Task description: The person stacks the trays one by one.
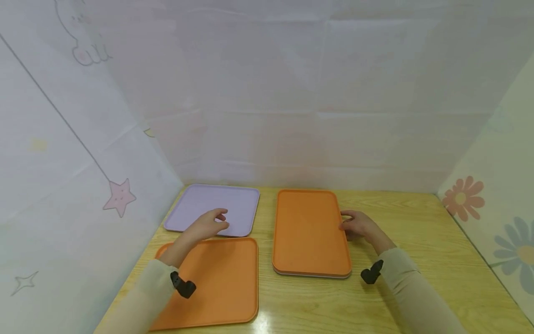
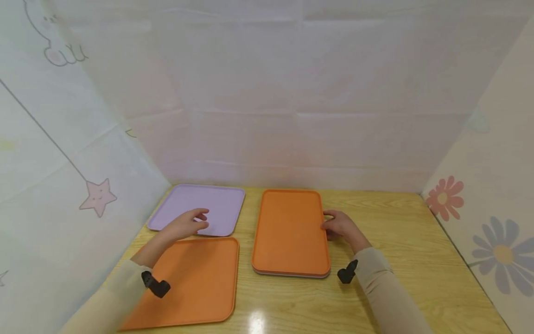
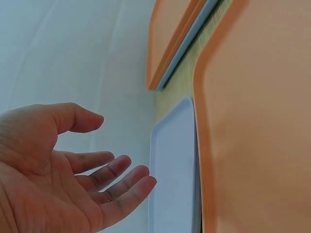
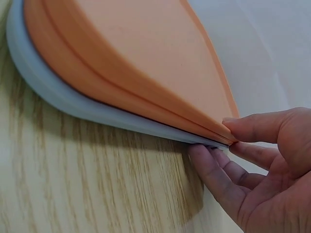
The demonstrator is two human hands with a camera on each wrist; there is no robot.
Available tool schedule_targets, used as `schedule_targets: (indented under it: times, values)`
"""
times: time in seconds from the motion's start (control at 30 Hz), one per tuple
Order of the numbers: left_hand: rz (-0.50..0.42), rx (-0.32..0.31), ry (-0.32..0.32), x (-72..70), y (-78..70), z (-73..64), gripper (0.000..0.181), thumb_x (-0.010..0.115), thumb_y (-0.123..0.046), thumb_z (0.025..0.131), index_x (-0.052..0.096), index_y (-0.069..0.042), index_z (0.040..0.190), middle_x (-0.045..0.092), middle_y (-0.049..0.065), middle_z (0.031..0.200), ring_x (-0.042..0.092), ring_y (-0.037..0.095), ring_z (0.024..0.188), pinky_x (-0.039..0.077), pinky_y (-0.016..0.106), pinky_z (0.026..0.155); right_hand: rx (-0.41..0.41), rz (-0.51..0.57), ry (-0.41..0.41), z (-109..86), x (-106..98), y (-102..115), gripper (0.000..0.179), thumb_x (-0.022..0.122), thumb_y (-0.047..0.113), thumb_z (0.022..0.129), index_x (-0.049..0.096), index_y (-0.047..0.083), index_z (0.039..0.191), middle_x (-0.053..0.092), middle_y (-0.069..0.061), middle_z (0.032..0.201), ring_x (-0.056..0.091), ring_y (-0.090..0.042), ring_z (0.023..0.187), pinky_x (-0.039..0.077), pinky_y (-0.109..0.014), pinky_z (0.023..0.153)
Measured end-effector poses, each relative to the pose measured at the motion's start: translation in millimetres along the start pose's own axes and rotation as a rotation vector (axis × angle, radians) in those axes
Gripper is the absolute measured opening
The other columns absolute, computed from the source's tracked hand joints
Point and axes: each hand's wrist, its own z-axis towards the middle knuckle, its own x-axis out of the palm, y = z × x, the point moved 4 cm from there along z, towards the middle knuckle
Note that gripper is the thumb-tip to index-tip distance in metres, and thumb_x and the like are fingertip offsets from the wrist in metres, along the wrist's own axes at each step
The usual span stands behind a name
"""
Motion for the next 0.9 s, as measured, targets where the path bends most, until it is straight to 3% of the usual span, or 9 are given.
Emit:
schedule_targets:
  times: [0.2, 0.33, 0.6, 0.9]
  values:
    - [0.023, -0.021, -0.043, -23.6, 19.8, -32.4, 0.060, 0.063, -0.023, 0.097, 0.046, 0.007, 0.145, 0.059, 0.028, 0.131, 0.062, 0.039, 0.111, 0.055, 0.047, 0.086, 0.011, 0.062, 0.011, 1.6, 0.1, -4.0, 0.075, 0.070, 0.010, 0.093, 0.031, -0.004, 0.155, 0.061, -0.029, 0.129, 0.072, -0.022, 0.092, 0.061, -0.040, 0.079]
    - [0.053, -0.037, -0.062, -35.6, 35.0, -46.4, 0.061, 0.063, -0.024, 0.097, 0.045, 0.009, 0.145, 0.058, 0.030, 0.132, 0.061, 0.043, 0.115, 0.056, 0.048, 0.086, 0.015, 0.096, 0.008, 2.5, 0.5, -6.3, 0.074, 0.070, 0.008, 0.093, 0.031, -0.004, 0.155, 0.062, -0.029, 0.128, 0.073, -0.022, 0.090, 0.061, -0.040, 0.078]
    - [0.078, -0.051, -0.098, -53.6, 63.3, -68.1, 0.063, 0.063, -0.023, 0.098, 0.042, 0.017, 0.142, 0.050, 0.039, 0.137, 0.056, 0.053, 0.119, 0.052, 0.057, 0.092, 0.007, 0.103, 0.016, 0.5, 1.6, -6.1, 0.073, 0.069, 0.007, 0.094, 0.031, -0.005, 0.154, 0.060, -0.031, 0.130, 0.072, -0.025, 0.093, 0.061, -0.043, 0.080]
    - [0.125, -0.136, -0.100, -57.5, 105.5, -79.7, 0.071, 0.062, -0.025, 0.099, 0.034, 0.023, 0.142, 0.038, 0.047, 0.141, 0.042, 0.065, 0.125, 0.044, 0.067, 0.098, 0.023, 0.103, 0.017, 1.5, 2.5, -4.7, 0.073, 0.070, 0.007, 0.093, 0.031, -0.006, 0.154, 0.059, -0.031, 0.132, 0.072, -0.025, 0.095, 0.061, -0.041, 0.080]
